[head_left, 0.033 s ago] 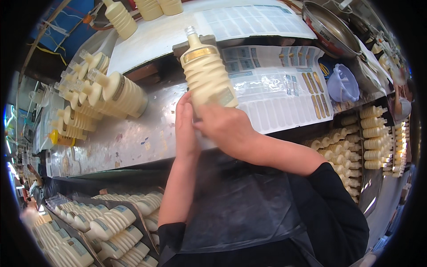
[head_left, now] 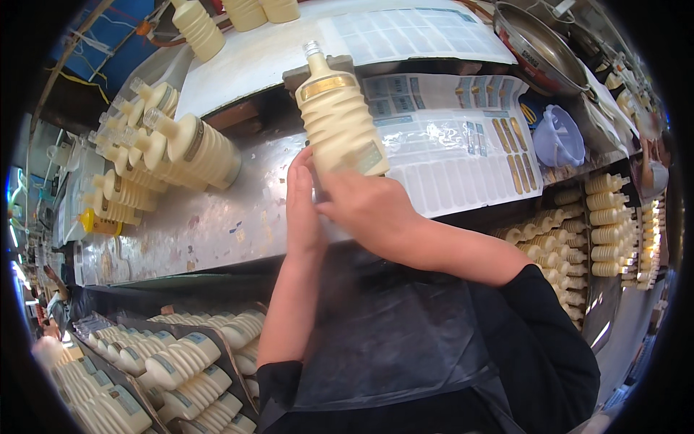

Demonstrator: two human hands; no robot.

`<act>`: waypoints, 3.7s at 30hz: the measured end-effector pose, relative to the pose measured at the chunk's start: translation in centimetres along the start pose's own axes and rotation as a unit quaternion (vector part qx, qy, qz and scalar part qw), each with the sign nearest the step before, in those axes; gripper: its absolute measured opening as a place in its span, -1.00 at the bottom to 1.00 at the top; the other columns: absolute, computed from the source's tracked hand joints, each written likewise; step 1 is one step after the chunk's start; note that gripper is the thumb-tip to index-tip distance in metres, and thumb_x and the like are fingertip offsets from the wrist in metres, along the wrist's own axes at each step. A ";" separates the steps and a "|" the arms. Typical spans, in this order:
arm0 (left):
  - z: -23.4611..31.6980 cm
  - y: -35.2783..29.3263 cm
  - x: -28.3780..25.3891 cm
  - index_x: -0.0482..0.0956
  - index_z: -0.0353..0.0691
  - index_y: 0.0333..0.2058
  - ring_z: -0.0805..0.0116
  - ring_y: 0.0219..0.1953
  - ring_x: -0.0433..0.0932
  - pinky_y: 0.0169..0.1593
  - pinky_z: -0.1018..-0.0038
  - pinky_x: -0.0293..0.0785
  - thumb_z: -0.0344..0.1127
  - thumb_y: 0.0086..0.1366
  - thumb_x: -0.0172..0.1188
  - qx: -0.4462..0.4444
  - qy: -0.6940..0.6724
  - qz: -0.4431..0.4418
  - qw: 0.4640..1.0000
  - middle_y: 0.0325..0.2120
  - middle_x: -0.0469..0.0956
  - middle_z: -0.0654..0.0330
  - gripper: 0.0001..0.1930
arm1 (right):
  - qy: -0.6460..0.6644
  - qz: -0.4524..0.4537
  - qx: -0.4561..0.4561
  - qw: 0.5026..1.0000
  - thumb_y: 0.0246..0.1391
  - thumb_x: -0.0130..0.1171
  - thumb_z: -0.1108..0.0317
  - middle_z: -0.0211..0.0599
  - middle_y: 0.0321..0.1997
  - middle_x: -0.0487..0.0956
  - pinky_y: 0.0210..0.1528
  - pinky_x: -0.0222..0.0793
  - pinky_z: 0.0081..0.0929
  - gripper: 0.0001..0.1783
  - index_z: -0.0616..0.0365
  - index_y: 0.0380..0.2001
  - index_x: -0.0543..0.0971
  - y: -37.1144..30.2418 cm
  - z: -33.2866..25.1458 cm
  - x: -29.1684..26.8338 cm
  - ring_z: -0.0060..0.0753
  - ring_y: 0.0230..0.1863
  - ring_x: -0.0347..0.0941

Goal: The person applies rectangular labels to the necks of cream-colored plastic bottles. They pick up each bottle, place a label on the neck, smooth it down, and set the bottle aside. The process is repeated for multiple bottles.

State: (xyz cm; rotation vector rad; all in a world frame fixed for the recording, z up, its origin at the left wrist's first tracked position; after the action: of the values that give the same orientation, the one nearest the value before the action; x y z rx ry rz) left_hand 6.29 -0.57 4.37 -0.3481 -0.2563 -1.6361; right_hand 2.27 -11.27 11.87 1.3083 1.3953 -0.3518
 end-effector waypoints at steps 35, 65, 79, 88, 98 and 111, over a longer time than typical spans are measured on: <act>-3.3 0.8 -1.2 0.19 -0.32 0.28 0.25 0.26 0.32 0.34 0.32 0.26 -0.20 0.46 0.21 0.033 0.045 0.082 0.995 0.23 0.31 0.01 -0.43 | 0.547 -0.160 0.397 0.719 0.33 0.26 0.08 -0.37 -0.09 0.64 -0.10 0.37 -0.67 -0.35 0.27 0.32 0.45 -3.5 13.1 4.8 -0.71 -0.16 0.42; -3.1 0.6 -1.0 0.25 -0.28 0.29 0.33 0.23 0.36 0.31 0.37 0.29 -0.29 0.49 0.16 0.037 0.021 0.076 0.996 0.21 0.37 0.07 -0.51 | 0.496 -0.095 0.355 0.787 0.37 0.23 0.12 -0.41 -0.19 0.63 -0.22 0.41 -0.69 -0.41 0.28 0.30 0.47 -3.1 12.7 5.0 -0.74 -0.30 0.44; -3.3 0.4 -1.3 0.27 -0.30 0.34 0.33 0.24 0.39 0.34 0.34 0.31 -0.35 0.46 0.18 0.038 -0.014 0.059 0.997 0.27 0.37 0.09 -0.46 | 0.539 -0.108 0.339 0.764 0.43 0.14 0.11 -0.23 0.15 0.60 0.20 0.40 -0.47 -0.41 0.32 0.32 0.44 -2.9 12.4 5.0 -0.50 0.13 0.47; -3.5 0.3 -1.4 0.28 -0.32 0.32 0.33 0.23 0.39 0.33 0.34 0.32 -0.35 0.45 0.20 0.038 -0.026 0.063 0.997 0.26 0.38 0.09 -0.47 | 0.536 -0.102 0.351 0.761 0.41 0.17 0.12 -0.22 0.16 0.60 0.21 0.40 -0.45 -0.41 0.33 0.31 0.44 -3.2 12.5 5.3 -0.48 0.14 0.47; -3.5 0.1 -1.9 0.18 -0.30 0.41 0.22 0.31 0.33 0.41 0.24 0.21 -0.28 0.36 0.30 0.059 0.068 0.042 0.995 0.29 0.35 0.04 -0.26 | 0.635 -0.096 0.388 0.661 0.47 0.02 0.17 -0.36 -0.04 0.65 -0.05 0.44 -0.64 -0.49 0.29 0.29 0.49 -3.5 12.3 4.0 -0.71 -0.13 0.47; -2.2 0.3 -2.3 0.26 -0.29 0.41 0.01 0.31 0.29 0.41 0.15 0.11 -0.18 0.20 0.45 0.123 0.444 0.012 0.887 0.26 0.40 -0.02 -0.14 | 0.561 -0.096 0.302 0.764 0.41 -0.05 0.41 -0.22 0.16 0.61 0.19 0.39 -0.50 -0.55 0.30 0.29 0.48 -3.7 10.7 2.1 -0.51 0.12 0.49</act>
State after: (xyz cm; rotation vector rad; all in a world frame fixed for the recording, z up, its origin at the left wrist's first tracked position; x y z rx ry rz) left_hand 6.61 0.75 1.44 0.5985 0.2395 -1.5551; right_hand 5.06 -20.11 5.03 2.0680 2.5835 -0.1176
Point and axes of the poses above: each hand's wrist, its own y-axis towards the middle knuckle, its own x-axis out of the palm, z = x × y, the point moved 6 cm from there along y, towards the middle knuckle
